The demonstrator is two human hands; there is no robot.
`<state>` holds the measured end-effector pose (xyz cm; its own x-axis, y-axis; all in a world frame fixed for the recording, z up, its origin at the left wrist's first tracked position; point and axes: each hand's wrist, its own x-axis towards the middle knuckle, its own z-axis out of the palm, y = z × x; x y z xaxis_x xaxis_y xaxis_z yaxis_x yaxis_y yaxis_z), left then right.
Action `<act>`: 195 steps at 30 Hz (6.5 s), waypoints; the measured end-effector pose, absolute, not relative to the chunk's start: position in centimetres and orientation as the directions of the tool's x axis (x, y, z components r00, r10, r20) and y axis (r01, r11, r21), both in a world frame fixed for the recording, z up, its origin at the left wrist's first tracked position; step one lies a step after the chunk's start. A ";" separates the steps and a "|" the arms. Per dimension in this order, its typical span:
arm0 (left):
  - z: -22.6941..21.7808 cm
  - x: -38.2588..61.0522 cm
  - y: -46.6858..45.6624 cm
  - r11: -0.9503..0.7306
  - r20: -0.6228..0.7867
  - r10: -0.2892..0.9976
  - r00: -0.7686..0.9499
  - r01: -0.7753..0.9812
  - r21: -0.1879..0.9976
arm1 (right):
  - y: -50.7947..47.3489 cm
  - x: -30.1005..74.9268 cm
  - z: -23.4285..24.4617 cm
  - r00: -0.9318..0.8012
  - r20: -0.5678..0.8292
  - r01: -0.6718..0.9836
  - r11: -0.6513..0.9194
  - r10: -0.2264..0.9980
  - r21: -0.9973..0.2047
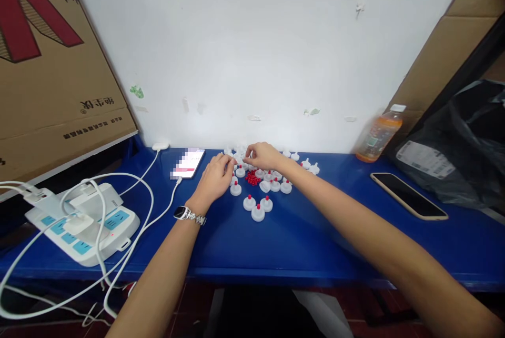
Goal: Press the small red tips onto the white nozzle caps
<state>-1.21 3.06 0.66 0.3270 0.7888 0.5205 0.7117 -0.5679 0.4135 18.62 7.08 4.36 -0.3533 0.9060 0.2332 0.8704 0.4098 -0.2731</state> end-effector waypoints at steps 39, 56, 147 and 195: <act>0.7 0.6 1.8 -0.668 0.468 0.739 0.485 0.621 0.411 | -1.2 23.8 3.1 -0.560 0.343 0.769 0.627 0.754 -0.123; 0.8 0.9 1.4 -0.674 0.455 0.736 0.501 0.608 0.419 | -2.2 23.1 2.1 -0.581 0.388 0.777 0.629 0.716 0.002; 1.5 -0.4 1.5 -0.615 0.576 0.756 0.312 0.642 0.459 | 4.5 19.5 2.7 -0.193 0.527 0.300 0.561 0.828 -0.772; 2.0 -2.2 1.6 -0.576 0.399 0.815 0.421 0.665 0.475 | 2.1 18.1 2.7 -0.368 0.422 0.467 0.557 0.828 -0.687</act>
